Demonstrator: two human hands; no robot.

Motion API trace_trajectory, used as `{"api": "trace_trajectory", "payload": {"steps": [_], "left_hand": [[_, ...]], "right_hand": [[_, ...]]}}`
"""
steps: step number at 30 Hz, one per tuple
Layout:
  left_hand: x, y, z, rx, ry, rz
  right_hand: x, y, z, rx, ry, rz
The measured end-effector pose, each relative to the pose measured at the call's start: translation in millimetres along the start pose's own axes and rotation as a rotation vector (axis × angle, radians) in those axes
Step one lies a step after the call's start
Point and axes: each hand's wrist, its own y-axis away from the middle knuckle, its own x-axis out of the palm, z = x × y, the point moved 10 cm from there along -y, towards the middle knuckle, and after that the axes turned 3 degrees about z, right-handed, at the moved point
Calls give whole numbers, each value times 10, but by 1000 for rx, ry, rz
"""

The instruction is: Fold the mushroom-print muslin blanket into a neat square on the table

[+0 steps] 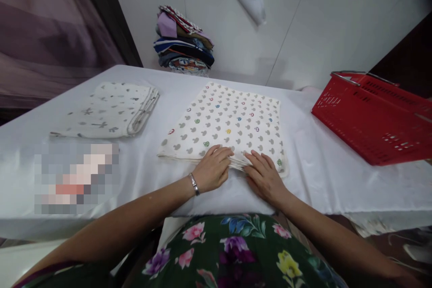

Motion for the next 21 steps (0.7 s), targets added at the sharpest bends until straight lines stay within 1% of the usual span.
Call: {"api": "trace_trajectory", "payload": {"steps": [2,4,6,8,11,16,21], "left_hand": [[3,-1,3,-2,-6,0],[11,6,-10,8,-22,2],[46,24,-55,46,-52,29],[113,55,-118,101,-91,84],[188,108,-194,165,-149,141],[184,133,-212,171,-175,119],[217,152,-217,170,-159,133]], "right_hand": [[29,-2,-78,62,49,15],[28,6,-118,88,81,18],[-3,26,-92,59,83,6],[-45,60,-43,18,67,-5],[-88,111,18,-10,28,2],[-146,135,49,9,-16,-19],[-112,145,88,-28,-38,-15]]}}
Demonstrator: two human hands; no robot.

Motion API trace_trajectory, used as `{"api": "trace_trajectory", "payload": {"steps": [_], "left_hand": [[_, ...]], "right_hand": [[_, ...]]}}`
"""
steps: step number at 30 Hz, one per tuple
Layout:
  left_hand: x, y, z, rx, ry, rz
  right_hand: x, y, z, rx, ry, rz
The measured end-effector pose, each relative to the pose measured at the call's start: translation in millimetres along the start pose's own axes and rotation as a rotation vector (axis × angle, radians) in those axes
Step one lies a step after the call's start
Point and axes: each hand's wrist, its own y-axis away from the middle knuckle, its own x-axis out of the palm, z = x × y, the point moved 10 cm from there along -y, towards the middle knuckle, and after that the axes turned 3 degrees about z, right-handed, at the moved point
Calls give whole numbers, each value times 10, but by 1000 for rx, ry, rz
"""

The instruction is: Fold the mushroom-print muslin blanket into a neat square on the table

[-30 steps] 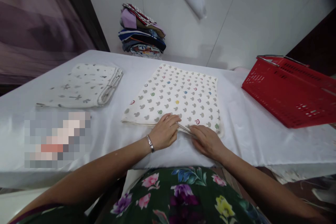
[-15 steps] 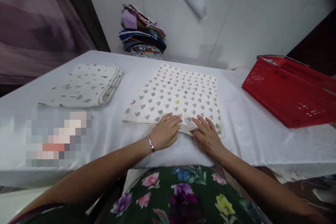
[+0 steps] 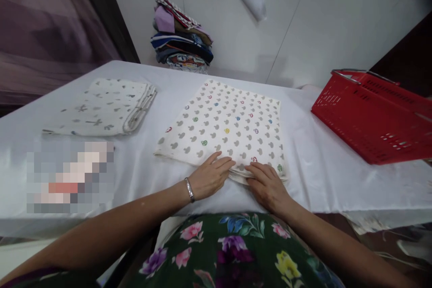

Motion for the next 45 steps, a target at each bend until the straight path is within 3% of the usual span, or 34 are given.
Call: {"api": "trace_trajectory", "payload": {"steps": [17,25,34,45], "left_hand": [[-168,12,52,-30,-4,-112],[-48,63,108,-46,30,-91],[-8,63,17,-9,10,-6],[-121,-1,149,-97,103,-64]], "right_hand": [[232,35,-94,64,46,220],[107,10,-4,11,-6,81],[281,83,53,-2,23,179],[269,-23,18,83,40,200]]}}
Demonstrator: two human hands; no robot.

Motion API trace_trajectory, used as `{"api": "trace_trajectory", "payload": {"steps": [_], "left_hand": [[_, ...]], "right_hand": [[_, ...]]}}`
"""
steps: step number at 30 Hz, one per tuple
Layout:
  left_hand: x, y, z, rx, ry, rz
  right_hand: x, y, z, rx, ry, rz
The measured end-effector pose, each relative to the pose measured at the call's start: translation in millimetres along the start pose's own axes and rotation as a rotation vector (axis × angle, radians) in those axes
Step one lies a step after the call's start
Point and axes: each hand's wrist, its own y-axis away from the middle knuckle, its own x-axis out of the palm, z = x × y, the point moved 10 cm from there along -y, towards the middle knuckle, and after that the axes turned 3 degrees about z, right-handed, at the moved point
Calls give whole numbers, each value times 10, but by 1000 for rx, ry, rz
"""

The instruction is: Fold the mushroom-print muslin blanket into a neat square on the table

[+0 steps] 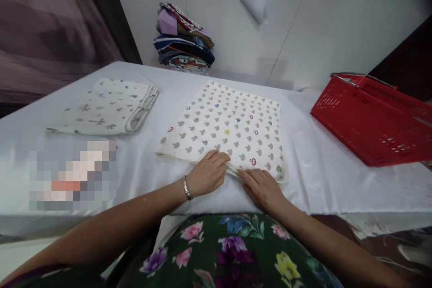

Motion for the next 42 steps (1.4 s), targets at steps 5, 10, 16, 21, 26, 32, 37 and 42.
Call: {"api": "trace_trajectory", "payload": {"steps": [5,10,16,21,26,32,37,42], "left_hand": [[23,-19,62,-41,26,1],[114,38,-11,13,-29,61],[80,57,-16,-20,-138,53],[41,146,179,-126,-256,28],[-63,400,526,-243,-335,32],[-255,696,830,-374,-383,-15],[-355,893,1043,-481,-389,-12],[-448,1076,1250,-567,-402,11]], "right_hand": [[-29,10,-40,-5,32,-39],[-73,55,-32,-52,8,-61],[-110,120,-58,-112,-14,-135],[-118,155,-93,-120,-47,-131],[-162,126,-59,-153,-35,-120],[-91,107,-42,-160,23,-73],[-124,147,-81,-145,23,-120],[-175,141,-61,-153,15,-135]]}}
